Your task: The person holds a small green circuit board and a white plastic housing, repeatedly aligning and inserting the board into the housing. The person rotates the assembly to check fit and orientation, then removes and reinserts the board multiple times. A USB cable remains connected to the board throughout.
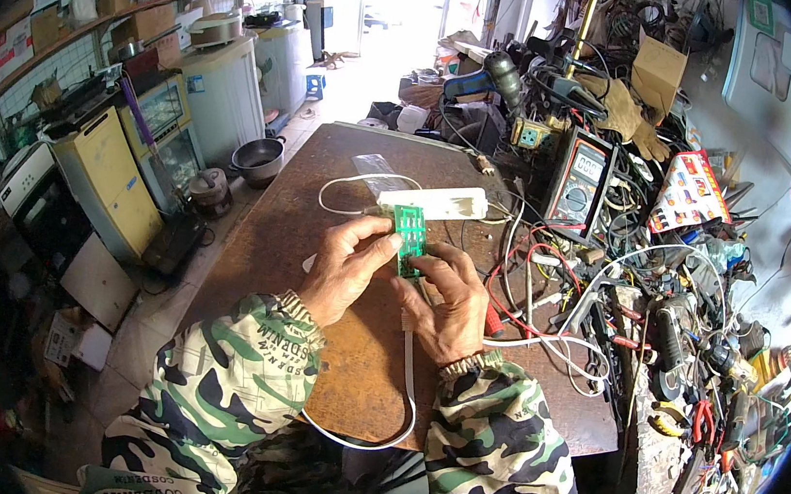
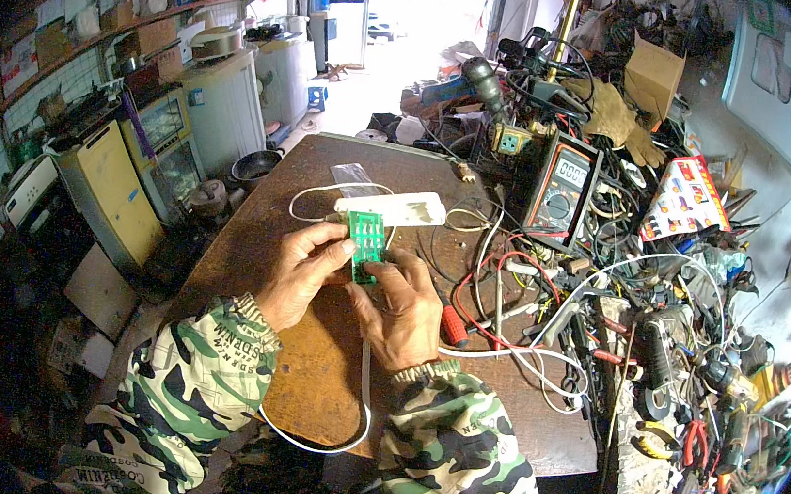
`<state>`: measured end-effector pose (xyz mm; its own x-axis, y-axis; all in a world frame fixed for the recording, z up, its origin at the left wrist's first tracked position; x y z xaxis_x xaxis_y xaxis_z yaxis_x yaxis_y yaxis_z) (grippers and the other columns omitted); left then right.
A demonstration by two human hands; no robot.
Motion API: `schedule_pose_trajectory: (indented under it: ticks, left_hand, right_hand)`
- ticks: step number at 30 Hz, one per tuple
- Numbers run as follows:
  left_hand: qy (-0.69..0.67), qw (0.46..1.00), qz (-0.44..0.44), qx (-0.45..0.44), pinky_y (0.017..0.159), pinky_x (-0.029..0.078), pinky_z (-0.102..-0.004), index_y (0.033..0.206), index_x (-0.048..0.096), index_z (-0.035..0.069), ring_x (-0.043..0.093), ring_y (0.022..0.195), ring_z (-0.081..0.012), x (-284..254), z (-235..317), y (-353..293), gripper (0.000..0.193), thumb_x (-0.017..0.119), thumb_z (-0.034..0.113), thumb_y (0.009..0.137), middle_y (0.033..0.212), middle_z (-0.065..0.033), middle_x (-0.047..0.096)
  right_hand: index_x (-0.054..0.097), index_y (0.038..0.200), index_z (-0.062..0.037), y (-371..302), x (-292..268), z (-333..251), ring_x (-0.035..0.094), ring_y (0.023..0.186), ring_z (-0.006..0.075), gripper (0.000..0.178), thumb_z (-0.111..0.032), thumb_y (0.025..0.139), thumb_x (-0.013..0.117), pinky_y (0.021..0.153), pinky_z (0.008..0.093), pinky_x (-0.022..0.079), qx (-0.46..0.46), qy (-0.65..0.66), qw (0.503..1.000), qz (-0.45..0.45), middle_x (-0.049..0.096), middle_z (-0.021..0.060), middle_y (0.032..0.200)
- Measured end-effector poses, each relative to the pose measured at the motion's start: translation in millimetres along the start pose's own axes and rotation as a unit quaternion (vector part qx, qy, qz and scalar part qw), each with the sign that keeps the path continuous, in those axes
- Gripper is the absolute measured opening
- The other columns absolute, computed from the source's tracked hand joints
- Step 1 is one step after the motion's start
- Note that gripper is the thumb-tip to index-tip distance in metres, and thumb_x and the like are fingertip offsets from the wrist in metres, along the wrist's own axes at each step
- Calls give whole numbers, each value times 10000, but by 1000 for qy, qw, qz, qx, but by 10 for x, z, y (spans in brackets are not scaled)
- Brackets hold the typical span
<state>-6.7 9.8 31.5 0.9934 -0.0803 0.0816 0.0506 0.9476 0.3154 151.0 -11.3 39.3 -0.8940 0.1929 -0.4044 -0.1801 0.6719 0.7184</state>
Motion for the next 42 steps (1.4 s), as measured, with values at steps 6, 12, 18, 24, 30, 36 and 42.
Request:
schedule_pose_trajectory:
  ticks: [6,12,18,24,30,36,42]
  left_hand:
    - [-11,999,-2,30,832,493,-253,1199,616,-48,590,969,-96,-59,-184,59,313,595,179,985,1055,-46,659]
    - [-31,996,-63,50,837,485,-240,1218,609,-35,576,983,-76,32,-90,55,303,559,165,996,1089,-30,646]
    - [-137,988,-69,-6,814,499,-248,1232,602,6,574,983,-68,73,-181,41,283,523,160,1008,1096,-18,625]
    - [-289,945,-83,-130,967,475,-316,1280,563,37,579,1143,-159,92,-313,3,292,488,140,1018,1224,-64,624]
    - [-262,954,-97,-112,788,552,-287,1235,579,64,624,1031,-143,139,-172,-18,280,509,224,1017,1152,-41,627]
    - [-273,949,-98,-121,789,552,-285,1265,564,61,621,1034,-139,169,-140,-36,316,508,252,1020,1154,-37,627]
    - [-250,957,-106,-103,794,546,-279,1269,560,43,617,1032,-130,168,-163,-15,340,505,275,1027,1154,-32,621]
  right_hand:
    - [681,1076,30,21,23,71,667,950,229,329,-130,810,791,781,324,563,52,76,996,-17,607,173,1189]
    - [683,1047,27,-3,6,84,672,939,245,341,-133,778,818,781,327,563,30,39,999,7,613,181,1176]
    - [693,1005,0,-7,-18,24,662,985,295,332,-137,741,841,819,358,550,18,1,999,33,617,189,1158]
    - [704,989,-36,-31,-29,-27,635,1004,326,325,-125,713,852,857,389,531,3,-14,998,61,611,178,1142]
    - [710,988,-46,-16,-53,-97,669,951,346,321,-156,719,844,771,393,560,-21,-43,996,72,595,206,1142]
    - [712,986,-41,-30,-70,-77,655,971,363,320,-163,719,840,777,401,554,-29,-49,995,80,592,211,1134]
    - [701,990,-27,-42,-58,-58,645,986,375,346,-168,709,844,783,409,547,-26,-38,996,79,592,216,1137]
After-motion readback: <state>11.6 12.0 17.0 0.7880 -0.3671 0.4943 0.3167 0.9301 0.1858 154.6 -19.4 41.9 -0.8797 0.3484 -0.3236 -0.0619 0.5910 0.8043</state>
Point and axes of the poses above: each hand's wrist, its own y-axis towards the middle knuckle, its own x-axis out of the palm, z = x × y, the point moved 6 cm from there along y, towards the middle knuckle
